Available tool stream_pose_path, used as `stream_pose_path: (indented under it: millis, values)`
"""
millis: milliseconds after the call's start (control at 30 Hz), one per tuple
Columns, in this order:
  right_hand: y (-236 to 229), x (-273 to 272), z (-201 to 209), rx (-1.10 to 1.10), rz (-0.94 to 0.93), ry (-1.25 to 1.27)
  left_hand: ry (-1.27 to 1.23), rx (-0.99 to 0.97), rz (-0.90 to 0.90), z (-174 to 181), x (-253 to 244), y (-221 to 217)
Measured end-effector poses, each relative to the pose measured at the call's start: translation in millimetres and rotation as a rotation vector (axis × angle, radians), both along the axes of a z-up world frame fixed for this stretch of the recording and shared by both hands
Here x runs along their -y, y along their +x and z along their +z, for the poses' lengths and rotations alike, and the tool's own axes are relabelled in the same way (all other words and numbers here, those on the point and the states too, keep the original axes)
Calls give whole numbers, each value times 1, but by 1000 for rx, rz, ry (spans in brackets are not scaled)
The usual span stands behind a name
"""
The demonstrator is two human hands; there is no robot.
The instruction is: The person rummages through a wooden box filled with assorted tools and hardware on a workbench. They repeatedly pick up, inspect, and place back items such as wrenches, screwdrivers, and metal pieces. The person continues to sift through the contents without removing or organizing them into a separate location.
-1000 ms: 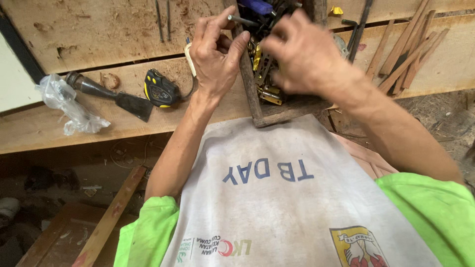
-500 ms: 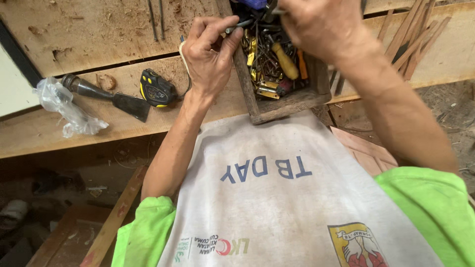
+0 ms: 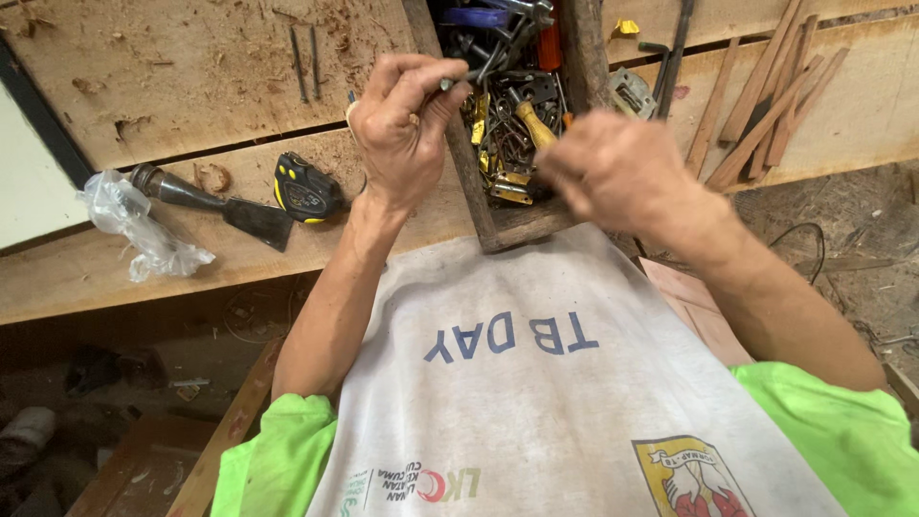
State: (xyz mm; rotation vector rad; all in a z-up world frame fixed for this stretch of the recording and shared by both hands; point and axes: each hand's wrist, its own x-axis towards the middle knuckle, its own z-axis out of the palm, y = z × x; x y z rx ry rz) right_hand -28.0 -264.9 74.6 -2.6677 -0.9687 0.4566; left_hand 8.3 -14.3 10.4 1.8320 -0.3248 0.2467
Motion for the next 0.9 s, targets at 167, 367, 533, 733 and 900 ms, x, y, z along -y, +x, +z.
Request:
stream_pose_path:
  millis: [167, 367, 533, 733, 900]
  values:
    - [8, -4, -28, 452, 182, -134, 2, -18, -46, -2, -4, -6]
    - [33, 45, -39, 516, -34, -41, 101, -16, -5, -11, -10, -5]
    - [29, 41, -10, 360, -41, 37, 161, -56, 49, -14, -8, -6]
    - [14, -11, -29, 393, 127, -151, 204, -82, 116, -30, -6, -7]
    - [45, 4, -45, 588, -63, 85, 281, -9, 212, -36, -9, -8]
